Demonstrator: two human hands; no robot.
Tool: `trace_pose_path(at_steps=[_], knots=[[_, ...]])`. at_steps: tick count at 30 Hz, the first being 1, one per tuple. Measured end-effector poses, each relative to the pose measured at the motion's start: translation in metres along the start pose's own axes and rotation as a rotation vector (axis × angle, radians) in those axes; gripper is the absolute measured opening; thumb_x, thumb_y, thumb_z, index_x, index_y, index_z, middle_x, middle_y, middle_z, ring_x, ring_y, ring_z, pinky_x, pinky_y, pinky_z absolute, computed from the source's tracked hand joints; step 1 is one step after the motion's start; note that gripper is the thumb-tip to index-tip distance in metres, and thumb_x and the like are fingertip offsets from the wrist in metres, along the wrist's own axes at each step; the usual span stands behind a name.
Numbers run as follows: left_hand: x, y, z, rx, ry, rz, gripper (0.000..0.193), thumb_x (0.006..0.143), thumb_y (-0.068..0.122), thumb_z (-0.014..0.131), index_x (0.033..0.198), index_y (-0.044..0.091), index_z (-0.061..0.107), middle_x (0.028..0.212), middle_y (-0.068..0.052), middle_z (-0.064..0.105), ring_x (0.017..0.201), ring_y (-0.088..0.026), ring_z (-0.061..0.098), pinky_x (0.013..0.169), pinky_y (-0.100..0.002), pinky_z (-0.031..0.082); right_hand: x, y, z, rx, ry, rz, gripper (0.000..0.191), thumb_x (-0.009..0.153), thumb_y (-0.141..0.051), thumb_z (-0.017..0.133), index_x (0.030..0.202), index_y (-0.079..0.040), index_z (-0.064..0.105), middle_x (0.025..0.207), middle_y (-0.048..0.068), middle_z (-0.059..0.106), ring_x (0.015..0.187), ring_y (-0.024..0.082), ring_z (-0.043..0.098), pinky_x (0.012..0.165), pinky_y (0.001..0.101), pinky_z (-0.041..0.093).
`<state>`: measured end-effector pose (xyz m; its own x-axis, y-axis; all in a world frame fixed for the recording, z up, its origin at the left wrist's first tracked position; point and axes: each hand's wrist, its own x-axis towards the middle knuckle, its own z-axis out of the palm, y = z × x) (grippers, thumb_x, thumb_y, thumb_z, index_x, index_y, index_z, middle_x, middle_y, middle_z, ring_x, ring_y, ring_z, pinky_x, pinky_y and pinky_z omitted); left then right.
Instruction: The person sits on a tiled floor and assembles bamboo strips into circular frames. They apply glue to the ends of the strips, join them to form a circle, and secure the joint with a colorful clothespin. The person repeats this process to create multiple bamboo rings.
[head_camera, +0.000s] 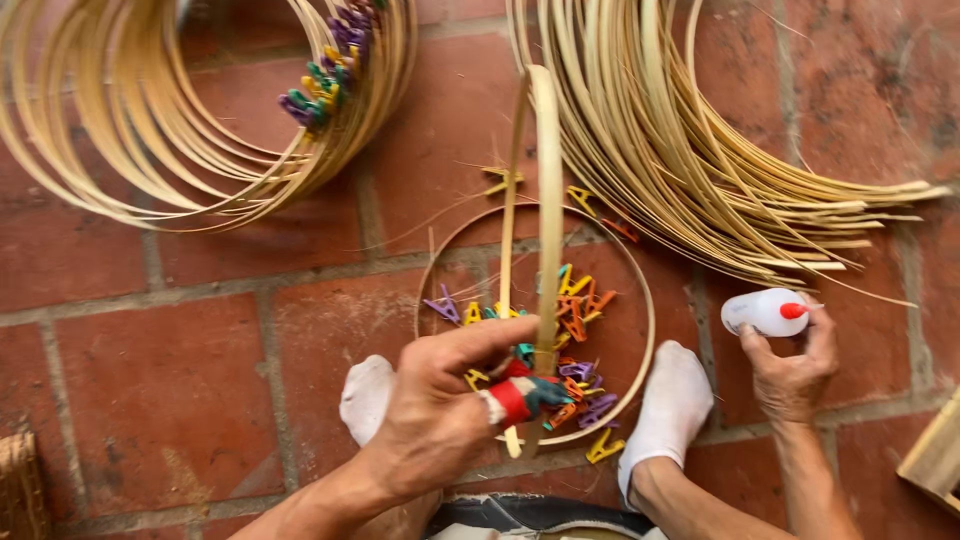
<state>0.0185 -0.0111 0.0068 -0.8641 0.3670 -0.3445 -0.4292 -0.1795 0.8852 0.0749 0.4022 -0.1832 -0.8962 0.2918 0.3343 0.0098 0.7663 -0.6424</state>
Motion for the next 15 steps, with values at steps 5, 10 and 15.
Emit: trace_pose_path(at_steps=[5,10,15], knots=[[0.001,0.006,-0.003,0.132,0.033,-0.049,0.042,0.082,0.0,0.077,0.124,-0.001,0.073,0.089,-0.004,0.078,0.071,-0.008,0.068,0.061,-0.025,0.059,-0.047,0.024,0.004,-0.009,0.085,0.224,0.058,0.092,-0.022,0.088,0.135,0.004,0.058,0.121,0.017,0.068,0.109,0.026,0.065,0.097,0.0367,0.053],[-0.004,0.004,-0.002,0.169,0.06,-0.053,0.036,0.082,-0.002,0.078,0.117,-0.003,0.076,0.087,-0.006,0.079,0.071,-0.007,0.07,0.061,-0.025,0.06,-0.072,-0.022,-0.009,-0.251,-0.186,0.188,0.021,0.097,-0.012,0.074,0.113,0.001,0.072,0.097,0.014,0.074,0.079,0.02,0.069,0.064,0.0352,0.057],[-0.004,-0.005,0.007,-0.045,0.057,-0.188,0.035,0.082,-0.006,0.077,0.117,-0.006,0.077,0.084,-0.011,0.076,0.067,-0.012,0.067,0.055,-0.026,0.055,-0.038,-0.071,0.031,-0.014,-0.985,-0.241,0.027,0.097,-0.009,0.057,0.123,-0.008,0.067,0.088,0.009,0.063,0.067,0.022,0.061,0.054,0.0361,0.05]])
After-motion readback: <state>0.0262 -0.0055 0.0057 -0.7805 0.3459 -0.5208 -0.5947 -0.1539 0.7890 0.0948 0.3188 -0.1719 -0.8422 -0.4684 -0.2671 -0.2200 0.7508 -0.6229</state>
